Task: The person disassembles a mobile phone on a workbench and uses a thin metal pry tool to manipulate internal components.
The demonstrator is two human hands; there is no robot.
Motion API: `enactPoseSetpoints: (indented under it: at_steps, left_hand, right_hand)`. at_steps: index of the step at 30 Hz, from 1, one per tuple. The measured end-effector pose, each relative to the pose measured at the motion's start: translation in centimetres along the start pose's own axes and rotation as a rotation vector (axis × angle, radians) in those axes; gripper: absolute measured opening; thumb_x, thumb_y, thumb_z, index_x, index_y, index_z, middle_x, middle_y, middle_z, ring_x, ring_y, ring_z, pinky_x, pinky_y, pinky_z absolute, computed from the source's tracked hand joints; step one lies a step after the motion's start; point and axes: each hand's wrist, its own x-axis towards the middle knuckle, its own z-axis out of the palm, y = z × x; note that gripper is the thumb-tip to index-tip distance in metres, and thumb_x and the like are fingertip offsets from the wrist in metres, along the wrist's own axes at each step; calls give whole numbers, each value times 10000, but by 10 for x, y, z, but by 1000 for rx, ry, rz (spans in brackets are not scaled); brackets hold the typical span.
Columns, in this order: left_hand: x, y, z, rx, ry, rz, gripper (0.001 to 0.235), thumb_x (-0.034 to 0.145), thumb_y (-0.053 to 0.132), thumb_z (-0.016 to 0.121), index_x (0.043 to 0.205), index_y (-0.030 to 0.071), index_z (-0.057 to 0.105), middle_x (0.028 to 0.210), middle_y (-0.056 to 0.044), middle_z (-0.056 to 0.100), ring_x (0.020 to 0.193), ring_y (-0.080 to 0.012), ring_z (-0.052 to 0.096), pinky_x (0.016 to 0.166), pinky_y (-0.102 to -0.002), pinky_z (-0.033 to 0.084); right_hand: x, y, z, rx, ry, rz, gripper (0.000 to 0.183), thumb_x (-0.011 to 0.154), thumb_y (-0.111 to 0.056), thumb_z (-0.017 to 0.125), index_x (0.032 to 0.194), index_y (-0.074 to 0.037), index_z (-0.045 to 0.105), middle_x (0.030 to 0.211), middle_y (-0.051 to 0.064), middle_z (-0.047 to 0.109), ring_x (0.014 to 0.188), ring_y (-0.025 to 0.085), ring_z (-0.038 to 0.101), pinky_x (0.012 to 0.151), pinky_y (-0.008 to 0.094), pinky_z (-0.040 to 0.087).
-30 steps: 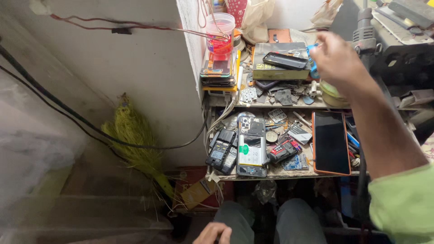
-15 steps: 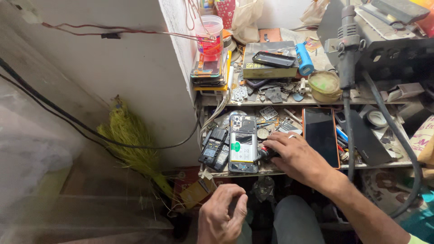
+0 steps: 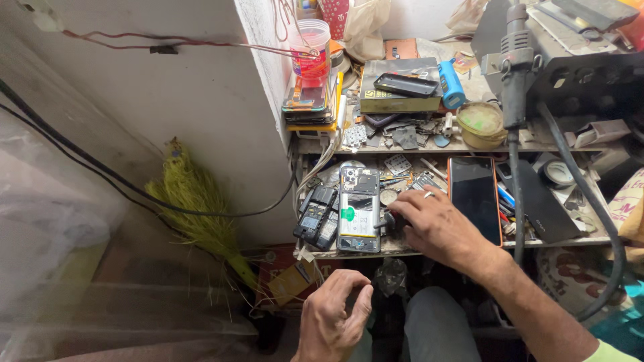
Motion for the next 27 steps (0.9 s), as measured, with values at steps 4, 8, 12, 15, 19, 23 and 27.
enactPoseSetpoints:
  at_steps: [4,8,12,15,19,23,27]
  left_hand:
    - [-1,0,-3,-17,19,32,102,904,115,720,954,28,704,886,-109,743,746,-216,774,623,-334,616]
    - [8,1,-5,-22,85,168,91,950,112,697,990,32,683,938,-108,744,813,-211,773,687,-312,643]
    - [19,16,-9,-194,113,171,238,956,138,705,1151,12,652,1029,-123,729,832,-202,753,681,-303,626]
    - [21,24,-9,-416,27,257,364,953,122,716,1277,-11,615,1098,-135,697,889,-205,725,708,-310,606]
    - [12,18,1,-568,-171,175,203,966,66,749,1155,-2,722,980,-98,690,786,-145,690,646,-283,569]
    - [1,15,12,-660,-256,-84,121,959,64,756,1057,-7,764,908,-70,666,717,-87,651,589,-235,537]
    - [4,19,20,-721,-100,-129,132,939,92,758,990,-30,760,857,-98,691,675,-103,665,563,-239,542]
  right_hand:
    - [4,6,-9,198,86,-13,501,718,-86,808,1164,-43,584,1136,143,649,1054,336,655,906,413,547]
    - [2,2,-32,330,303,-38,481,750,-86,783,1174,-16,568,1135,161,631,999,277,682,854,366,596]
    - [-23,-15,-53,521,276,-23,409,841,-162,722,1205,-38,581,1070,90,673,911,161,701,785,295,610]
    - [-58,-33,-48,704,2,17,483,839,-206,751,1274,-30,638,1032,70,717,960,168,669,824,303,584]
    - [-96,-45,-9,1214,-227,311,477,907,-175,700,1343,2,622,1055,92,692,959,156,593,833,324,536]
    - [-116,-44,15,1240,-262,307,454,959,-245,674,1342,-6,626,1086,74,720,1011,158,646,887,316,534]
    - [-127,-45,11,1099,-227,367,485,941,-329,700,1313,-22,645,1033,57,749,948,154,666,845,301,551]
